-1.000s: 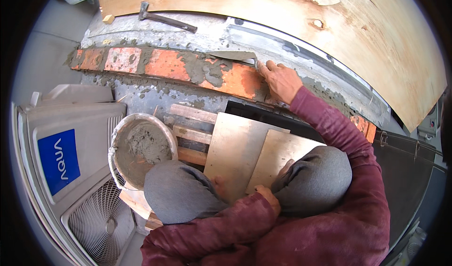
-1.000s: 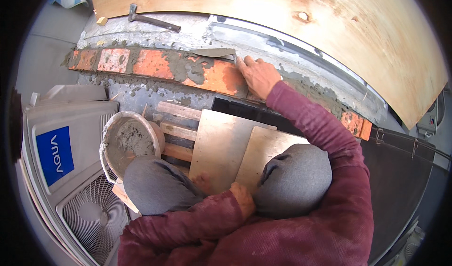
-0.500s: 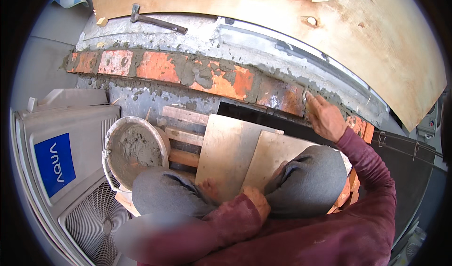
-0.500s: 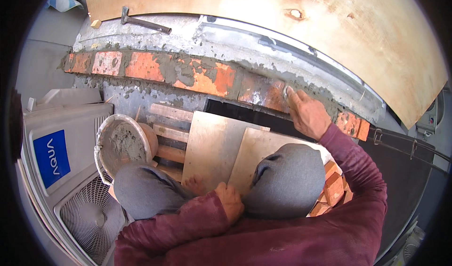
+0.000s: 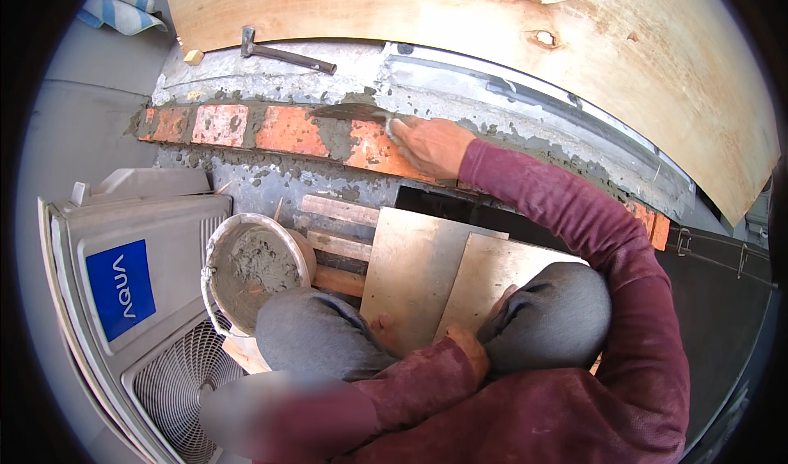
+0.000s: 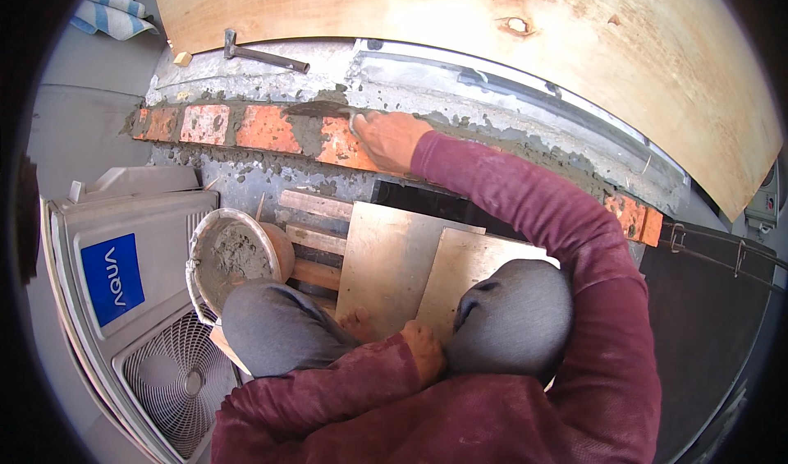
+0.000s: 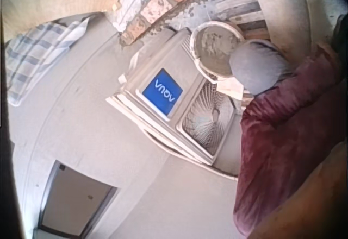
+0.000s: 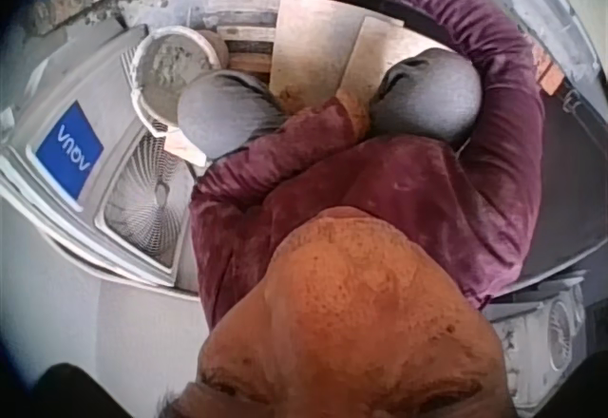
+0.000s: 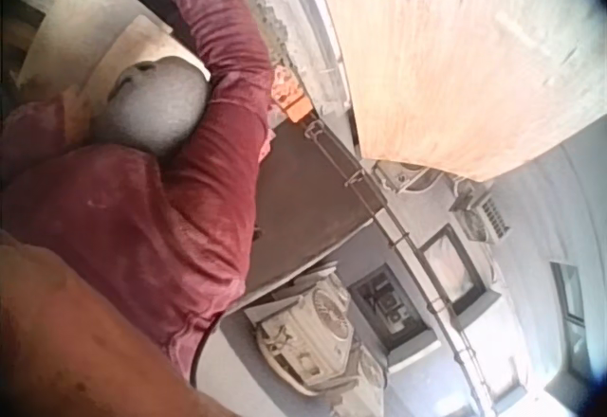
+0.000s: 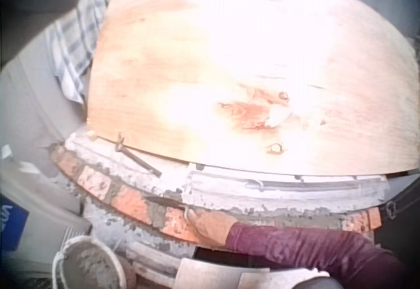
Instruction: The person applies mortar to a row of bricks using a trowel and places additional bricks on top to build a wall.
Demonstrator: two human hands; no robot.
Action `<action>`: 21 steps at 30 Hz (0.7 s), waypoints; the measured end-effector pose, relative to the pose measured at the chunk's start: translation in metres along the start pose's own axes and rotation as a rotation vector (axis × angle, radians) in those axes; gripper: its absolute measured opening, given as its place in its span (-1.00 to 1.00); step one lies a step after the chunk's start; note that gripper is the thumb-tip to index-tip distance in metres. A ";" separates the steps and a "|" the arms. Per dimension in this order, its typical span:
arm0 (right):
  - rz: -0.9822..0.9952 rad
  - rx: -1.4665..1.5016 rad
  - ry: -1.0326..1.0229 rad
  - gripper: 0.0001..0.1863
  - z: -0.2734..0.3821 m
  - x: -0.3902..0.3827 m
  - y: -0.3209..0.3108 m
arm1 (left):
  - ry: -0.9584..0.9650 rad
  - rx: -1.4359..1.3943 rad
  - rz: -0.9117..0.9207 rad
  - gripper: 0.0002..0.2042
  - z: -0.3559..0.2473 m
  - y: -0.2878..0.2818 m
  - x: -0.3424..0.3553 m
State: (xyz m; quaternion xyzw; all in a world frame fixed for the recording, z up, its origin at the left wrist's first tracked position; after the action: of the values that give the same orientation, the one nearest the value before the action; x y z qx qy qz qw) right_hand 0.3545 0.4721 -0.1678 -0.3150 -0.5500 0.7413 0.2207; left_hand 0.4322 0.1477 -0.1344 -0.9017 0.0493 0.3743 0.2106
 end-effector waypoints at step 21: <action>0.038 -0.488 0.082 -0.37 -0.072 -0.179 0.027 | 0.149 0.053 -0.366 -0.82 -0.012 -0.008 -0.040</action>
State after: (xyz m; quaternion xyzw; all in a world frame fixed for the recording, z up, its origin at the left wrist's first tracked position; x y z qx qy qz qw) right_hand 0.5328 0.3922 -0.1674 -0.3991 -0.6972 0.5773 0.1460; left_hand 0.4131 0.1471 -0.0963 -0.9149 -0.0901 0.2608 0.2947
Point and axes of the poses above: each hand's wrist, its own x-axis towards the middle knuckle, its own y-axis out of the palm, z = x × y, the point moved 10 cm from there along x, towards the middle knuckle, and after that the axes turned 15 degrees about -x, right-handed, at the moved point
